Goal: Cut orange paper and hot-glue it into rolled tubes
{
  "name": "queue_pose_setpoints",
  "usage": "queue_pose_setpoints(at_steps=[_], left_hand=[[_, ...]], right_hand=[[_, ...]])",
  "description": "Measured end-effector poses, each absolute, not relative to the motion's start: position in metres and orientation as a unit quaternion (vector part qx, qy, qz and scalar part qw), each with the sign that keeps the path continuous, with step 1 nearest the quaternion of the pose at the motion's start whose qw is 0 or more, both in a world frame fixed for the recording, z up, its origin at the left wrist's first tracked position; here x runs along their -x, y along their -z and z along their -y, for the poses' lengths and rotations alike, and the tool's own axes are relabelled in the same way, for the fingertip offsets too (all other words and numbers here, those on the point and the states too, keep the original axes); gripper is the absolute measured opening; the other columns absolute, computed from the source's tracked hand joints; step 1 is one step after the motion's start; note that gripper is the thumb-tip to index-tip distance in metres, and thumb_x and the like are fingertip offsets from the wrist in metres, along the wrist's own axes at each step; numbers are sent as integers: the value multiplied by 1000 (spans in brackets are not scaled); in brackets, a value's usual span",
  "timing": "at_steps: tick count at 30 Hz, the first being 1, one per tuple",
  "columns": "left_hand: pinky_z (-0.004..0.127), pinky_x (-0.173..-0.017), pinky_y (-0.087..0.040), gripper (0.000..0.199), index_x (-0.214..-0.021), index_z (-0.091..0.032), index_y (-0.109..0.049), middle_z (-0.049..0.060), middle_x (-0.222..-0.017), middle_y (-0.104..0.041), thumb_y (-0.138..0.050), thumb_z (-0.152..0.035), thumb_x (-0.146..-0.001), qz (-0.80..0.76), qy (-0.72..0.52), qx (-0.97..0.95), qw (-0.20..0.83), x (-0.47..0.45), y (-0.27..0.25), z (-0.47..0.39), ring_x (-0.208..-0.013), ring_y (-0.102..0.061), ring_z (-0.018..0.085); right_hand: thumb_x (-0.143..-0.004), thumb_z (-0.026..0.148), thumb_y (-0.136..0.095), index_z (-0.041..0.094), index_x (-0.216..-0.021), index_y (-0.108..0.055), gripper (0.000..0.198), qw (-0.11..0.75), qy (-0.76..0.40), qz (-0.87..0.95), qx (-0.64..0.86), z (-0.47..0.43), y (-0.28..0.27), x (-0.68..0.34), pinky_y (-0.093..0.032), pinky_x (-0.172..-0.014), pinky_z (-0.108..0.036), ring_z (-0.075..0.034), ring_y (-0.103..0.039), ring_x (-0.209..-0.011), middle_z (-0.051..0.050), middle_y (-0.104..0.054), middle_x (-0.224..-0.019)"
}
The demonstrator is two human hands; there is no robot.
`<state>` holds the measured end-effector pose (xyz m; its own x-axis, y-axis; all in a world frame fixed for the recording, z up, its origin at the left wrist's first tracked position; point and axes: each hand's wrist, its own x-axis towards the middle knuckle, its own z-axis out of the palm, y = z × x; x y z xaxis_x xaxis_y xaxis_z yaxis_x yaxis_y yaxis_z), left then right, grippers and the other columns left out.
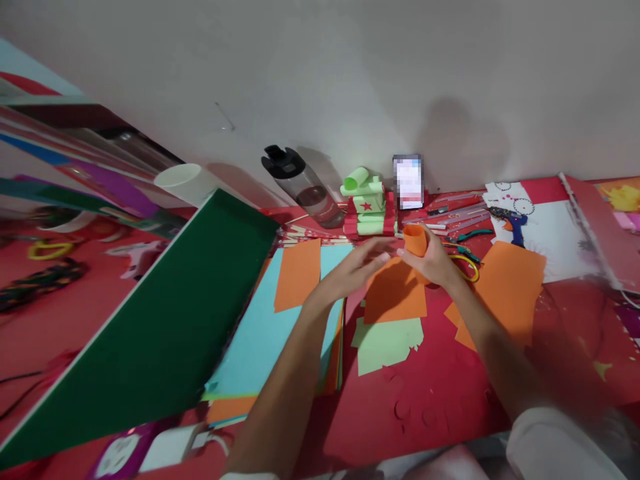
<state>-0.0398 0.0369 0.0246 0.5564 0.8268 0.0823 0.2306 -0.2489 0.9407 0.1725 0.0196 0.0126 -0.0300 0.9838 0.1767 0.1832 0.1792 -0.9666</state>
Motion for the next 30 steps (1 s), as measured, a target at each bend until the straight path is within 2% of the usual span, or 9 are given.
queue_pose_setpoints(at_steps=[4, 8, 12, 15, 18, 23, 26, 28, 30], left_hand=[[38, -100, -52, 47, -146, -29, -59, 10, -135, -70, -49, -48, -104, -391, -345, -742, 421, 43, -38, -34, -122, -66, 27], [38, -95, -53, 41, -136, -29, -69, 8, -126, -75, -47, -44, -105, -392, -307, -791, 356, 35, -42, -28, -114, -69, 28], [37, -81, -52, 35, -126, -30, -75, 8, -102, -80, -53, -38, -101, -417, -269, -807, 321, 35, -41, -27, -90, -72, 29], [36, -75, -50, 23, -106, -31, -81, 7, -90, -78, -62, -36, -94, -414, -284, -793, 345, 38, -40, -28, -78, -70, 28], [35, -73, -49, 14, -92, -30, -81, 5, -77, -75, -68, -32, -88, -406, -284, -787, 367, 40, -41, -29, -72, -68, 27], [32, -67, -45, 16, -87, -24, -74, 4, -80, -75, -58, -25, -88, -409, -209, -813, 359, 41, -41, -32, -72, -67, 24], [30, -65, -44, 15, -87, -22, -69, 4, -80, -72, -56, -28, -90, -394, -222, -805, 384, 45, -33, -38, -71, -65, 20], [29, -65, -44, 12, -86, -21, -67, 2, -76, -68, -58, -29, -88, -393, -247, -783, 414, 50, -26, -43, -68, -62, 18], [28, -65, -46, 11, -83, -20, -65, 1, -73, -66, -64, -31, -84, -387, -290, -726, 489, 57, -19, -50, -68, -61, 17]], right_hand=[[-83, 41, -78, 25, -128, -61, 51, 391, -404, 674, 479, -17, -15, -176, -50, -106, -48, -29, -67, -116, -8, -70, -127], [-86, 36, -73, 26, -138, -58, 55, 321, -391, 722, 472, -14, -13, -173, -48, -107, -47, -31, -64, -124, -9, -67, -137], [-84, 34, -74, 27, -139, -59, 57, 268, -361, 746, 491, -14, -7, -176, -52, -98, -46, -32, -67, -116, -9, -70, -130], [-81, 35, -78, 28, -132, -65, 53, 240, -371, 752, 489, -14, -5, -179, -54, -87, -43, -32, -70, -104, -9, -74, -115], [-79, 35, -81, 28, -128, -68, 52, 203, -387, 758, 485, -11, -9, -177, -53, -80, -42, -33, -70, -99, -10, -75, -111], [-77, 43, -83, 26, -119, -72, 47, 152, -387, 755, 507, -11, -14, -178, -52, -82, -44, -36, -69, -101, -12, -75, -110], [-74, 53, -85, 28, -122, -71, 56, 163, -392, 741, 520, -13, -17, -186, -53, -86, -44, -38, -69, -109, -11, -75, -118], [-76, 54, -84, 29, -119, -72, 52, 174, -424, 727, 512, -15, -23, -195, -54, -88, -44, -35, -71, -107, -9, -76, -118], [-82, 51, -79, 29, -118, -73, 43, 214, -473, 707, 480, -17, -29, -206, -56, -91, -43, -32, -71, -109, -7, -76, -121]])
